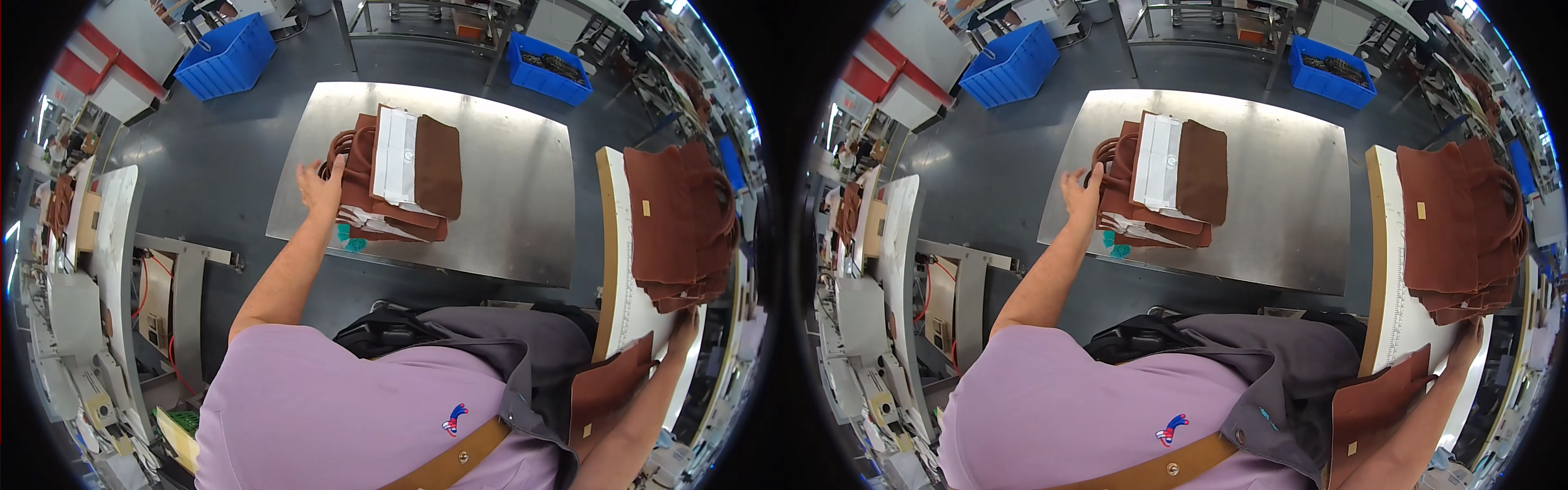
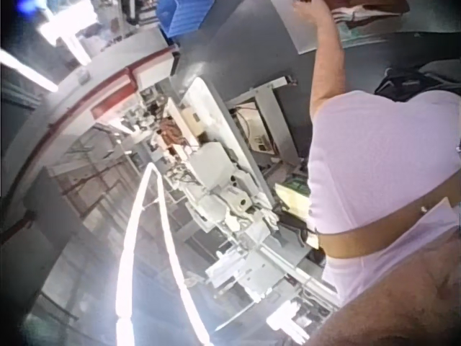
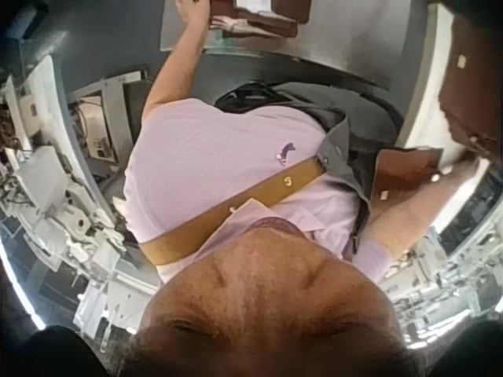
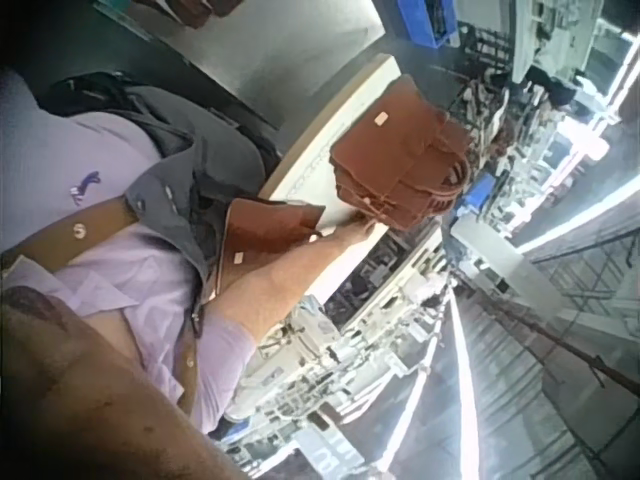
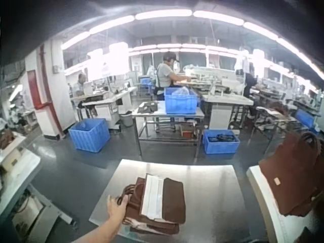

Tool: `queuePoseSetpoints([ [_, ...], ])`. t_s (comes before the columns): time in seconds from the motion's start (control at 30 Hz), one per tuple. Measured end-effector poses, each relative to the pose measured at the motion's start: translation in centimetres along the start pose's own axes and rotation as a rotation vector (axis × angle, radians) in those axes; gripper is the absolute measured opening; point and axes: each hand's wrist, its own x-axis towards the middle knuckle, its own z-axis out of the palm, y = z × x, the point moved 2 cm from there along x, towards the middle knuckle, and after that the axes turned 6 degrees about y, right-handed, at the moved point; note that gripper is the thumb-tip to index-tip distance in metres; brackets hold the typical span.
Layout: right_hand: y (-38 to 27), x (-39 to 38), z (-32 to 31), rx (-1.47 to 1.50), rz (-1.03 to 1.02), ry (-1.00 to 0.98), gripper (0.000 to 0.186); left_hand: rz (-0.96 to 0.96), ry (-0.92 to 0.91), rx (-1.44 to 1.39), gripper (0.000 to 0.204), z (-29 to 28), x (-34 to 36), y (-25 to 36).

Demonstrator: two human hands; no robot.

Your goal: The person sews brown fabric bags using an industrial sewing machine. They align the fabric under the needle, stitch the edges, and trim excess threads with scissors. The person stacks the finished bags on the table.

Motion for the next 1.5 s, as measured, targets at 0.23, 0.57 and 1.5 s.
queuePoseSetpoints([
  [0.23,0.5,-1.2,-0.1,0.052,0.049,0.084,0.035,-0.174,-0.115,-0.258,0.072,2.2,0.1,0.1],
  [0.57,-2.7,-6.6,0.2,-0.217,-0.131,0.5,0.028,-0.175,-0.325,-0.771,0.069,5.1,-0.6,0.0],
  [1.5,-24.5,-44.7,31.1,0.566,-0.69,-0.825,0.015,0.316,-0.239,-0.043,0.072,2.2,-4.9,7.9],
])
